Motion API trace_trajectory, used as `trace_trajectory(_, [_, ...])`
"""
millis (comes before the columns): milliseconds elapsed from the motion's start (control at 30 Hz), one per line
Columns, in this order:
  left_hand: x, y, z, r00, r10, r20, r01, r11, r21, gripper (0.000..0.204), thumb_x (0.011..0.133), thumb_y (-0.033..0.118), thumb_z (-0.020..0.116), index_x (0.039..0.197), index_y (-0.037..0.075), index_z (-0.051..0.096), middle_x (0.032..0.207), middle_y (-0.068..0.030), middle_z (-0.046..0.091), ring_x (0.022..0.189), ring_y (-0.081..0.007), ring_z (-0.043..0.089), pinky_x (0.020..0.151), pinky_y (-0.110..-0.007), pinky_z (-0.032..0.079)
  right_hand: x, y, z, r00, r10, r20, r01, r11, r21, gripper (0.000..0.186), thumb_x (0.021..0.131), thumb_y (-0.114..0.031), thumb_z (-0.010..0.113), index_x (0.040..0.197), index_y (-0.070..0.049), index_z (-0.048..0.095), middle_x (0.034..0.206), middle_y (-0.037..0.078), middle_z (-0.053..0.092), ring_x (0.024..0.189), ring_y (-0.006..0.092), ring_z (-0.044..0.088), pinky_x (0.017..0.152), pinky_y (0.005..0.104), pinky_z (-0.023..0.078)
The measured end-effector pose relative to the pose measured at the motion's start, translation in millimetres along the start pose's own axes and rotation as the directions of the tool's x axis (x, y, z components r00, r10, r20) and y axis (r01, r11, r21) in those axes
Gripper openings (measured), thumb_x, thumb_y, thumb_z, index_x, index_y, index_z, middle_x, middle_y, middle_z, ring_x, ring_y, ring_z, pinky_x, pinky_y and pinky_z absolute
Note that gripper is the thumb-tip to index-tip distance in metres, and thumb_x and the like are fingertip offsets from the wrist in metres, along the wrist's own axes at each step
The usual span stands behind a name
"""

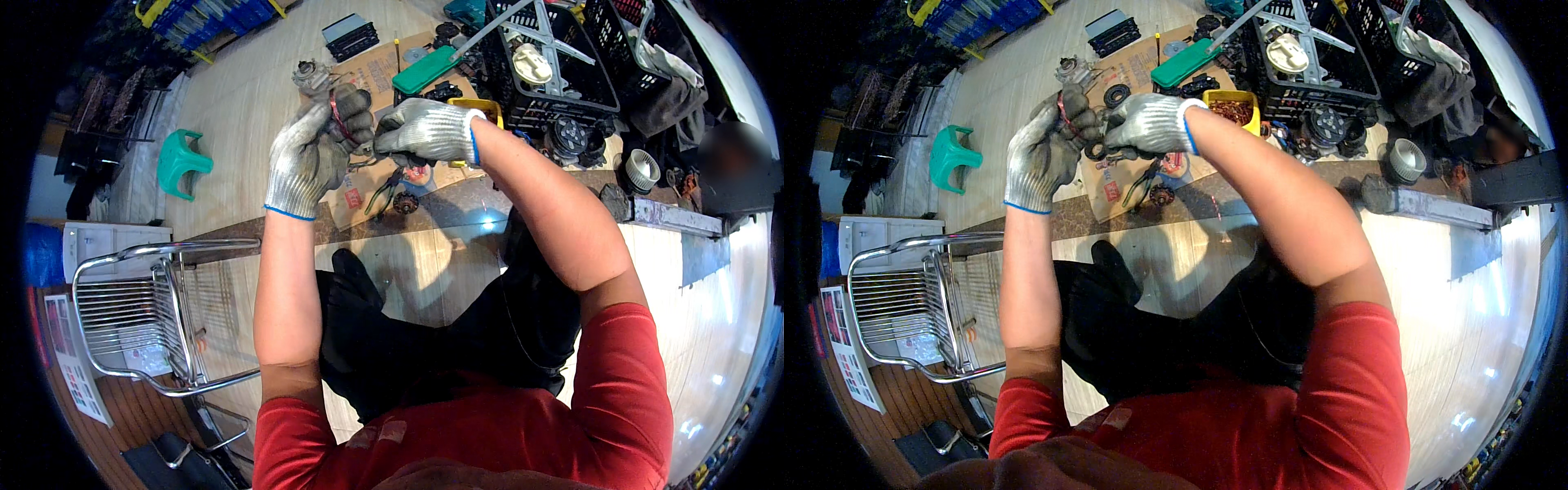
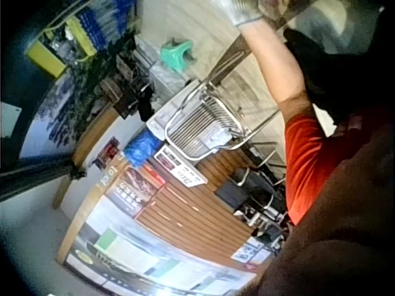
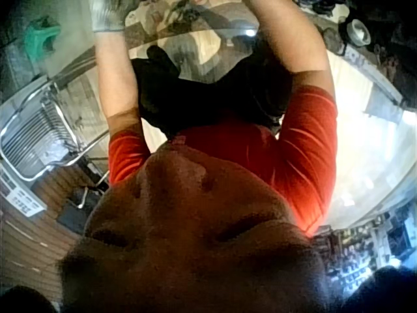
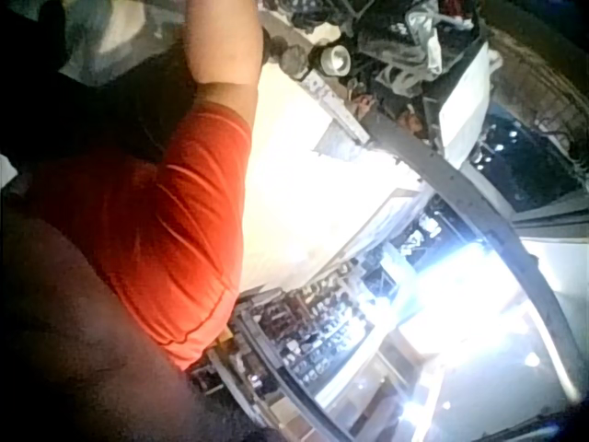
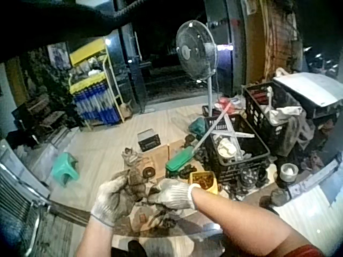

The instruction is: The person, while sitting on the floor, works on an alternator by handling the internal copper winding and using a tool to manipulate wires and components.

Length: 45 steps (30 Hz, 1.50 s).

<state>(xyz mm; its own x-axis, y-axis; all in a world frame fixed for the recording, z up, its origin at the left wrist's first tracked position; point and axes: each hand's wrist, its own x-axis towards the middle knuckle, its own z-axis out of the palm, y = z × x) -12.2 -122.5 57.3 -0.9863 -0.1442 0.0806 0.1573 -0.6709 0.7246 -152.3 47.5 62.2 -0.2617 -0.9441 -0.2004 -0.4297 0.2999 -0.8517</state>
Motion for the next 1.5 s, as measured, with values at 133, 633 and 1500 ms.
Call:
trace_trajectory(133, [-9.4,7.3,24.0,0.984,-0.166,-0.059,0.176,0.945,0.277,0.043,0.095,0.016,0.057,0.127,-0.012,0.052,0.107,-0.0240,0.067,0.089,-0.0344,0.069,0.079,-0.047,0.057,-7.3,7.0,-20.4,0.996,0.014,0.085,-0.015,1.000,0.006,0.030,0.085,-0.031,0.066,0.089,-0.002,0.071,0.066,0.002,0.062,0.058,0.0106,0.054,0.055,0.0284,0.044])
trace_trajectory(633, [-3.4,-8.5,24.5,0.919,-0.163,-0.360,0.372,0.668,0.645,0.037,0.094,0.012,0.060,0.123,-0.010,0.057,0.112,-0.0177,0.068,0.098,-0.0217,0.067,0.087,-0.030,0.054,-23.0,-16.6,-23.9,0.971,-0.131,-0.201,0.110,0.988,-0.109,0.036,0.088,-0.032,0.062,0.084,0.004,0.069,0.064,0.006,0.061,0.055,0.0129,0.055,0.051,0.0308,0.044])
trace_trajectory(1500, [7.6,-2.1,0.4,0.987,0.069,-0.146,-0.079,0.995,-0.061,0.038,0.099,0.019,0.051,0.129,-0.004,0.053,0.123,-0.0204,0.062,0.114,-0.0392,0.060,0.099,-0.055,0.048,-11.7,-12.9,-0.1,0.999,-0.005,-0.043,0.005,1.000,0.001,0.033,0.088,-0.032,0.062,0.092,-0.001,0.070,0.075,0.016,0.068,0.065,0.0234,0.064,0.064,0.0362,0.051])
